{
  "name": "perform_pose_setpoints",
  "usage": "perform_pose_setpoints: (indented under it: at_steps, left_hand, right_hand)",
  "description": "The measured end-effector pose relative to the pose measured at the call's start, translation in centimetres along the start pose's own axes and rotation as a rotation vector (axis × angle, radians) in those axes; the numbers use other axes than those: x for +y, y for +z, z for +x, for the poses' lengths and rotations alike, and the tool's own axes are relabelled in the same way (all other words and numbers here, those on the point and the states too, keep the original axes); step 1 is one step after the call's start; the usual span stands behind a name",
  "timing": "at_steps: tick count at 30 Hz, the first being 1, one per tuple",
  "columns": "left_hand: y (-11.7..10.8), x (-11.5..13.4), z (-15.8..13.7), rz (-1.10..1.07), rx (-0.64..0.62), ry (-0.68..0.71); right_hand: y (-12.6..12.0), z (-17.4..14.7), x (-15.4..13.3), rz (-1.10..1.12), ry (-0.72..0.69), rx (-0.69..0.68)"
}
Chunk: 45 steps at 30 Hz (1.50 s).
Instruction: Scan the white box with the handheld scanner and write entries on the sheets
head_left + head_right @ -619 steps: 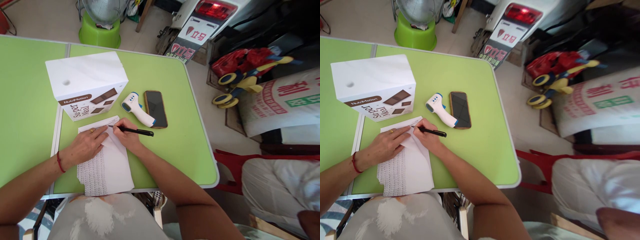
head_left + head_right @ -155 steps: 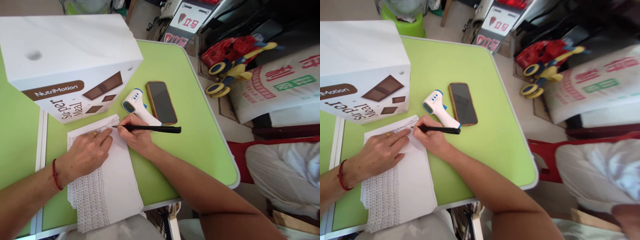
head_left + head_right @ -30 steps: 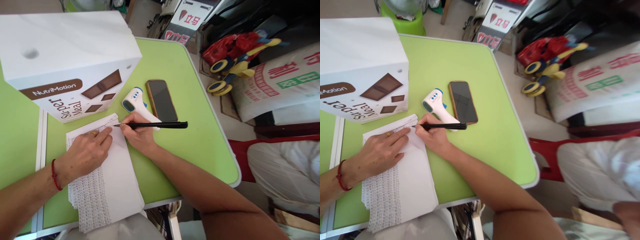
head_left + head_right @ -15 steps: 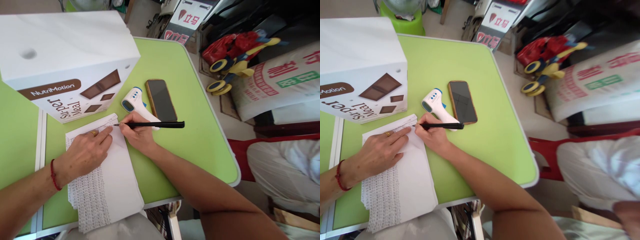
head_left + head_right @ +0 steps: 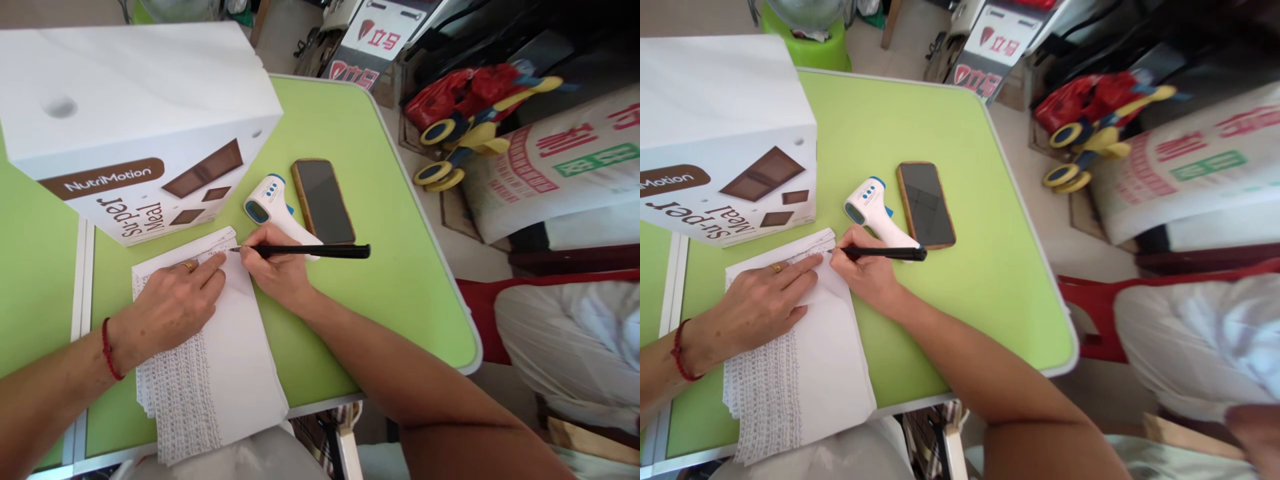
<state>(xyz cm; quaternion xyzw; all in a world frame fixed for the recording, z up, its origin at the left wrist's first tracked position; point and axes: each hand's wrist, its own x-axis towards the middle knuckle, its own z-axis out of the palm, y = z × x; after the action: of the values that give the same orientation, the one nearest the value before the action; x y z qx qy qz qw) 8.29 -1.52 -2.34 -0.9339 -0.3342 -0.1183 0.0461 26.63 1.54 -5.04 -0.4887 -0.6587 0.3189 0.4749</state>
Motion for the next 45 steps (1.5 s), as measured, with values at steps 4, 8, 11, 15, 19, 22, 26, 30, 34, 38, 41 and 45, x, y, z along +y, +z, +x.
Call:
perform_pose_setpoints:
  at_steps: [4, 8, 11, 15, 19, 22, 26, 30, 34, 38, 41, 45]
  left_hand:
    - [0.01, 0.01, -0.02, -0.006, -0.003, 0.000]
    - [0.02, 0.00, 0.04, 0.001, 0.007, 0.003]
    - [-0.05, 0.01, 0.09, 0.007, 0.004, 0.006]
    - [-0.23, 0.04, 0.11, 0.005, 0.001, 0.001]
    - [-0.23, -0.01, 0.00, -0.029, 0.026, -0.022]
    - [-0.02, -0.10, -0.11, -0.053, 0.072, -0.045]
    - [0.34, -0.06, -0.06, -0.076, 0.139, -0.105]
    - [0.42, 0.05, 0.10, -0.089, 0.126, -0.205]
    - [0.23, -0.09, 0.10, -0.029, 0.124, -0.176]
    - [0.11, -0.27, -0.05, -0.012, 0.161, -0.024]
    - [0.15, -0.07, -0.08, -0.050, 0.194, 0.000]
    - [0.25, 0.45, 0.13, -0.094, 0.196, -0.163]
  right_hand:
    - [0.02, -0.05, 0.11, 0.024, -0.006, 0.011]
    - [0.00, -0.06, 0.22, 0.062, -0.010, 0.064]
    - [-0.03, -0.06, 0.21, 0.052, -0.003, 0.083]
    - [-0.09, 0.02, 0.04, 0.051, 0.025, 0.090]
    - [-0.12, 0.06, -0.13, 0.090, 0.028, 0.105]
    - [-0.09, -0.01, -0.11, 0.113, 0.025, 0.090]
    - [-0.04, -0.14, 0.09, 0.118, 0.036, 0.092]
    - [-0.04, -0.17, 0.20, 0.104, 0.035, 0.096]
    - [-0.11, -0.13, 0.13, 0.105, 0.048, 0.096]
    - [-0.13, -0.12, 0.10, 0.129, 0.054, 0.095]
    - [-0.08, -0.12, 0.08, 0.140, 0.047, 0.090]
    - [-0.05, -0.16, -0.02, 0.123, 0.026, 0.101]
